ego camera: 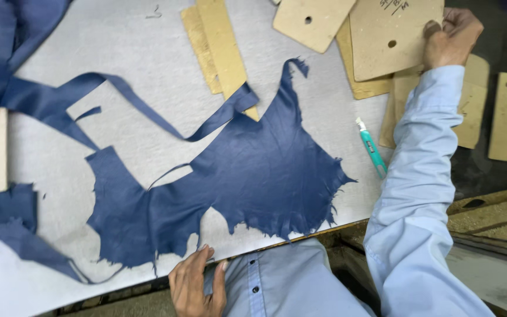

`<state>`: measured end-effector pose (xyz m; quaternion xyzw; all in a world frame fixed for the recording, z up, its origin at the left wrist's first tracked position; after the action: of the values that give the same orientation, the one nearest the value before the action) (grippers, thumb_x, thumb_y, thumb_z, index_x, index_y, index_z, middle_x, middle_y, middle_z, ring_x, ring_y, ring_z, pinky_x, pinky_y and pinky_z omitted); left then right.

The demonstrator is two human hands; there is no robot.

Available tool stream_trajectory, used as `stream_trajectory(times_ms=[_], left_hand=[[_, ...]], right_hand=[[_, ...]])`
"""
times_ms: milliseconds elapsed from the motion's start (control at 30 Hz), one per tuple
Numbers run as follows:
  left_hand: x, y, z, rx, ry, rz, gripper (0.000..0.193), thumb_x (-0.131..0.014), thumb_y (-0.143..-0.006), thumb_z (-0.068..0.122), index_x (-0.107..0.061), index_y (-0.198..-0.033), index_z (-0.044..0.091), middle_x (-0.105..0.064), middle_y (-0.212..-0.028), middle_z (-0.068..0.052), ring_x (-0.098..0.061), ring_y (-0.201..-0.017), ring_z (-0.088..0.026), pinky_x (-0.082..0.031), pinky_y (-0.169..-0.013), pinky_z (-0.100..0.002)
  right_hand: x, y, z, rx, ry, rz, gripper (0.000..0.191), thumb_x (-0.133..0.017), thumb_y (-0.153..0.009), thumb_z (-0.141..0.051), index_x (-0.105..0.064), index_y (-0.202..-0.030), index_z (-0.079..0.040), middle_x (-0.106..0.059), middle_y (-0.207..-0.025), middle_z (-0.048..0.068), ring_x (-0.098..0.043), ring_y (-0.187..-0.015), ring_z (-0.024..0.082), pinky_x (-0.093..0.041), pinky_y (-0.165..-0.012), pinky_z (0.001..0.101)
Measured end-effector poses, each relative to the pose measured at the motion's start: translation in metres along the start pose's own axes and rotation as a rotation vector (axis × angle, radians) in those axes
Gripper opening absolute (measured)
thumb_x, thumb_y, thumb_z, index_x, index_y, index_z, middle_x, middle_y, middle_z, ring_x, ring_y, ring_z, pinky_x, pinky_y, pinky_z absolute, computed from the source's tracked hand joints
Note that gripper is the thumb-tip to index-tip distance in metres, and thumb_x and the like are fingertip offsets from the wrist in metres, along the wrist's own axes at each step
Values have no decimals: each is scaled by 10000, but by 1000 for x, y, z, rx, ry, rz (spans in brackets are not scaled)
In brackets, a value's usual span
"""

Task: The person uses a utility knife to cut blue fabric along the edges of cardboard templates. They repeatedly position templates, cut around them, and remove the cut pieces, working on a flat table with multiple templates and fabric scraps.

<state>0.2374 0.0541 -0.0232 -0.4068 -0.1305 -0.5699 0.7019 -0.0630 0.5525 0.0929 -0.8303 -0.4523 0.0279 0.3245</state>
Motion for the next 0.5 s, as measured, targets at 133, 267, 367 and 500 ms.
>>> stream_trajectory(times_ms=[133,267,367,500], left_hand=[[-13,5,-19,61,-25,-56,441,-840,-770,149,-692,-1150,-18,-743,-1046,-156,-726,-1057,-278,-510,-1001,-447],[-26,-11,-22,-89,-24,-76,501,-810,-800,219,-661,-1204,-38,-695,-1189,-231,-669,-1174,-360,-484,-1084,-484],[-43,-35,-14,-185,-78,-183,602,-783,-789,297,-622,-1254,-51,-619,-1327,-275,-600,-1272,-399,-440,-1114,-538],[-81,-70,4,-255,-185,-376,837,-738,-769,464,-506,-1375,-64,-447,-1488,-302,-440,-1389,-440,-367,-1127,-573]], right_hand=[[55,22,0,-9,199,109,256,-585,-930,148,-640,-1179,164,-747,-1114,243,-787,-984,220,-641,-883,288],[99,63,-6,-101,136,242,310,-579,-924,112,-646,-1224,149,-771,-1127,242,-791,-973,221,-640,-894,303],[109,112,-13,-240,-45,302,366,-597,-912,70,-620,-1275,113,-748,-1158,209,-746,-989,208,-621,-903,325],[96,192,-20,-437,-140,282,398,-638,-936,-5,-614,-1321,92,-752,-1166,199,-750,-1016,204,-615,-927,324]])
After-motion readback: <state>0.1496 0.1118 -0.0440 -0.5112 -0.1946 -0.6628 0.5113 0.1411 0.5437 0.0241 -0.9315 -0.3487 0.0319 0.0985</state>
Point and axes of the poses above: each hand's wrist, its own y-axis away from the middle knuckle, its own x-axis out of the back of the hand, z = x × y, the point moved 4 cm from there along -y, towards the middle knuckle
